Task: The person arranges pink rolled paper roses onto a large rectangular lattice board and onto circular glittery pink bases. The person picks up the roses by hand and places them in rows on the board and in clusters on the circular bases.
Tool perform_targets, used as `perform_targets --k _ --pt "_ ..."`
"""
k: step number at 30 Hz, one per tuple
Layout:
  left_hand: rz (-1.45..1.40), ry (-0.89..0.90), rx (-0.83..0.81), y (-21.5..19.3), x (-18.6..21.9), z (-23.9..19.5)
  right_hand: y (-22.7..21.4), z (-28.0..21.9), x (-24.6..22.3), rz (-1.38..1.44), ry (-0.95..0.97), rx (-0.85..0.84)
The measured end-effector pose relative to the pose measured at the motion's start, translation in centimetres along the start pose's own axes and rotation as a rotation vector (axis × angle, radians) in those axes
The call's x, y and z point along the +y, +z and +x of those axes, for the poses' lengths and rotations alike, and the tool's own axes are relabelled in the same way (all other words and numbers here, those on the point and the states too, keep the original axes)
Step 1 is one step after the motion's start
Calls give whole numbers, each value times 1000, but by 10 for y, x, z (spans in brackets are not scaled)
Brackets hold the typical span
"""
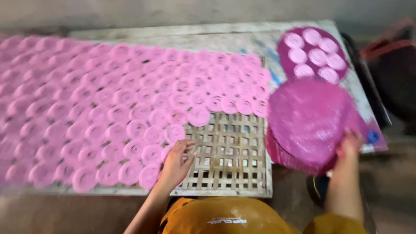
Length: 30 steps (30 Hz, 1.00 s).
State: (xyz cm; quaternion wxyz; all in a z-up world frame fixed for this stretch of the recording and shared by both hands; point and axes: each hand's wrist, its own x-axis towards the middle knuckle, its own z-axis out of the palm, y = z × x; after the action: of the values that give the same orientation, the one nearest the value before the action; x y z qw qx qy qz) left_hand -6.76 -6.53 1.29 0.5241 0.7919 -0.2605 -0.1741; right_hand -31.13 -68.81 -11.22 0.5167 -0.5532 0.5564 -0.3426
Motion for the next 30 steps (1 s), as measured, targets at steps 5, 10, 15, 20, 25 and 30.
perform_targets --k 5,10,15,20,25,30 --pt "117 -92 138 -45 -20 -47 -5 -31 15 -253 -448 262" --pt "203 -74 316 -98 -46 -108 88 -186 3 -423 -1099 290" --pt "177 -190 378 -181 -90 -198 280 -453 -3 -4 -1078 -435" --pt "203 -186 522 -300 -141 -328 387 -723 -19 161 -1142 -934" --pt "223 -387 739 -406 -161 -435 453 -896 -66 117 -1088 -1140" --pt "234 -475 872 -499 -198 -483 543 -992 -76 104 -973 -1406"
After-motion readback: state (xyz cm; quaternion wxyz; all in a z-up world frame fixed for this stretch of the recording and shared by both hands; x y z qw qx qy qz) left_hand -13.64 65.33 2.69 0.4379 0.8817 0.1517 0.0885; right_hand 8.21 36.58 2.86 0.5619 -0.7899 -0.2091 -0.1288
